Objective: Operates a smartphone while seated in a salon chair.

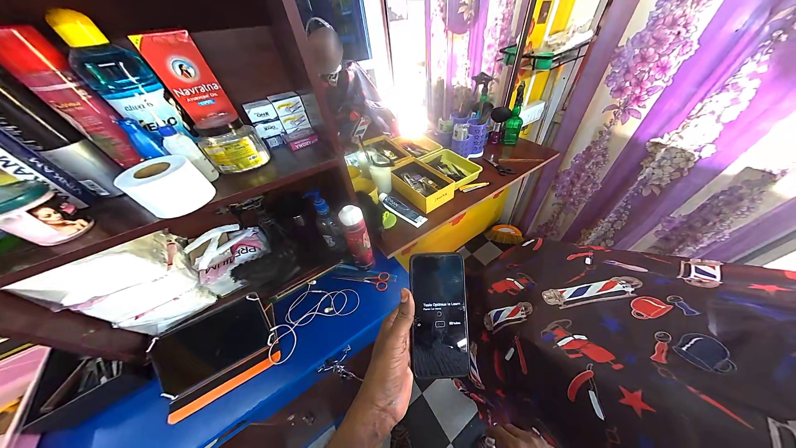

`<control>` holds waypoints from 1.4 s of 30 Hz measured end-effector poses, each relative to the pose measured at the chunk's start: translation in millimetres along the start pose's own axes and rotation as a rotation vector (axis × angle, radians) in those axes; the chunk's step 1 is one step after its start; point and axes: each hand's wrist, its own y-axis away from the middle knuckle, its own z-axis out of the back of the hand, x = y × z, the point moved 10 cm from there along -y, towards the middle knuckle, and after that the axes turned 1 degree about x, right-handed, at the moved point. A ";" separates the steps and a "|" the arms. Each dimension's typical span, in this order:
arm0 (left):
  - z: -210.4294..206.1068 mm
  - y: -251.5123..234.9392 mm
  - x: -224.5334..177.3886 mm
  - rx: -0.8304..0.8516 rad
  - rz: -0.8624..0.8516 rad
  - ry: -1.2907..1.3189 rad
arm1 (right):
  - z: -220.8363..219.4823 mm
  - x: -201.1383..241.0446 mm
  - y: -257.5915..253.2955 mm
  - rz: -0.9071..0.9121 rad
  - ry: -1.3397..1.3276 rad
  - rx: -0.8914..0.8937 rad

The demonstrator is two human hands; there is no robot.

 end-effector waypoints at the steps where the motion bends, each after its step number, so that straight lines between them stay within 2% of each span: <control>1: -0.5 -0.2 0.7 0.002 0.000 0.005 | 0.2 0.4 0.5 0.001 -0.002 0.001; 22: -2.2 -1.7 7.0 0.003 0.016 -0.034 | -7.0 -0.9 11.3 -0.066 -0.024 0.013; 42: 2.3 -9.5 12.4 -0.017 0.014 -0.045 | -7.0 -3.1 6.3 -0.039 -0.015 -0.023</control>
